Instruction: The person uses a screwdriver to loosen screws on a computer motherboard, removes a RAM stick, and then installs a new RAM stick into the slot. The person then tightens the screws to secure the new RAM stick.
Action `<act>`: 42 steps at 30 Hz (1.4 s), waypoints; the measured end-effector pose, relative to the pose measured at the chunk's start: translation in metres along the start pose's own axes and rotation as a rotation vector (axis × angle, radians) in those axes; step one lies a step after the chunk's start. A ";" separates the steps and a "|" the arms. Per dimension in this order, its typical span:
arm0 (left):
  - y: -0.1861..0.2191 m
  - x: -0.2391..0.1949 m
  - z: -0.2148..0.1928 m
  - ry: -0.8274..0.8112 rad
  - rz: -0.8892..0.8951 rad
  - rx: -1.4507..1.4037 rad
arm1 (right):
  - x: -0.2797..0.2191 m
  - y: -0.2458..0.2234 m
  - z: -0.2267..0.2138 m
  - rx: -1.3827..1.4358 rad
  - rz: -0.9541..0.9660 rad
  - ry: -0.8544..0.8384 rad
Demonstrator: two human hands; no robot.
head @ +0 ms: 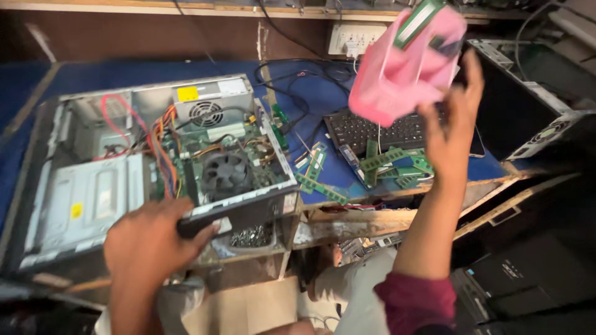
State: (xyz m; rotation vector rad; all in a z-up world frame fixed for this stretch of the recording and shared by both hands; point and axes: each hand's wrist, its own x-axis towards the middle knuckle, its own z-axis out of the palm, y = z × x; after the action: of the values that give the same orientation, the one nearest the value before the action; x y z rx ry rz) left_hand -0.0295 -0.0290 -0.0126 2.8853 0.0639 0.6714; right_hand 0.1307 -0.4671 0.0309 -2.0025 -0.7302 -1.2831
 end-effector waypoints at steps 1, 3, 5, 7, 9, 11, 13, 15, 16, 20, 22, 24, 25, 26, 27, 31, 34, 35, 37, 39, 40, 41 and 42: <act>0.002 -0.003 -0.003 0.000 -0.008 -0.018 | -0.018 -0.018 -0.004 0.158 0.064 -0.033; 0.003 -0.009 -0.007 0.086 0.054 -0.067 | -0.048 -0.045 -0.013 0.440 0.215 -0.097; 0.005 -0.017 -0.007 0.257 0.192 -0.128 | -0.069 -0.059 -0.025 0.662 0.319 -0.161; 0.006 -0.024 -0.007 0.272 0.222 -0.176 | -0.085 -0.069 -0.038 0.853 0.348 -0.225; 0.008 -0.035 -0.005 0.292 0.250 -0.257 | -0.095 -0.076 -0.054 0.821 0.293 -0.298; 0.016 -0.051 0.002 0.310 0.277 -0.370 | -0.100 -0.081 -0.063 0.837 0.216 -0.366; 0.026 -0.073 0.013 0.284 0.274 -0.593 | -0.101 -0.084 -0.070 0.897 0.131 -0.433; 0.036 -0.089 0.029 0.218 0.307 -0.839 | -0.100 -0.086 -0.069 0.895 0.080 -0.557; 0.041 -0.095 0.039 0.166 0.342 -0.972 | -0.100 -0.087 -0.068 0.893 0.057 -0.622; 0.054 -0.105 0.072 -0.140 0.402 -1.400 | -0.097 -0.100 -0.047 0.986 0.010 -0.860; 0.060 -0.107 0.085 -0.243 0.266 -1.528 | -0.094 -0.108 -0.032 1.044 0.011 -0.945; 0.064 -0.111 0.094 -0.238 0.197 -1.567 | -0.096 -0.119 -0.026 1.098 0.142 -0.838; 0.065 -0.110 0.096 -0.182 0.203 -1.538 | -0.094 -0.125 -0.024 1.119 0.203 -0.773; 0.065 -0.109 0.097 -0.126 0.210 -1.508 | -0.091 -0.129 -0.024 1.062 0.189 -0.733; 0.066 -0.109 0.097 -0.107 0.194 -1.484 | -0.088 -0.133 -0.027 1.001 0.182 -0.690; 0.069 -0.107 0.094 -0.056 0.197 -1.398 | -0.075 -0.156 -0.039 0.746 -0.124 -0.717; 0.072 -0.105 0.091 -0.023 0.239 -1.301 | -0.076 -0.183 -0.039 0.530 -0.184 -0.790; 0.072 -0.106 0.090 -0.010 0.249 -1.261 | -0.076 -0.190 -0.034 0.509 -0.201 -0.804; 0.072 -0.107 0.090 -0.041 0.281 -1.260 | -0.073 -0.200 -0.025 0.466 -0.238 -0.831; 0.070 -0.107 0.090 -0.068 0.310 -1.234 | -0.072 -0.206 -0.019 0.414 -0.263 -0.847; 0.068 -0.108 0.091 -0.083 0.323 -1.208 | -0.072 -0.209 -0.017 0.389 -0.277 -0.855; 0.066 -0.108 0.092 -0.097 0.335 -1.182 | -0.073 -0.212 -0.016 0.370 -0.266 -0.848; 0.065 -0.109 0.094 -0.098 0.367 -1.159 | -0.074 -0.214 -0.015 0.351 -0.256 -0.841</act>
State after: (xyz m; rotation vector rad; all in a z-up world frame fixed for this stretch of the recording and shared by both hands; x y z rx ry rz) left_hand -0.0861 -0.1167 -0.1309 1.7904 -0.6511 0.3946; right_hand -0.0629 -0.3497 0.0145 -2.1542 -1.5146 -0.3252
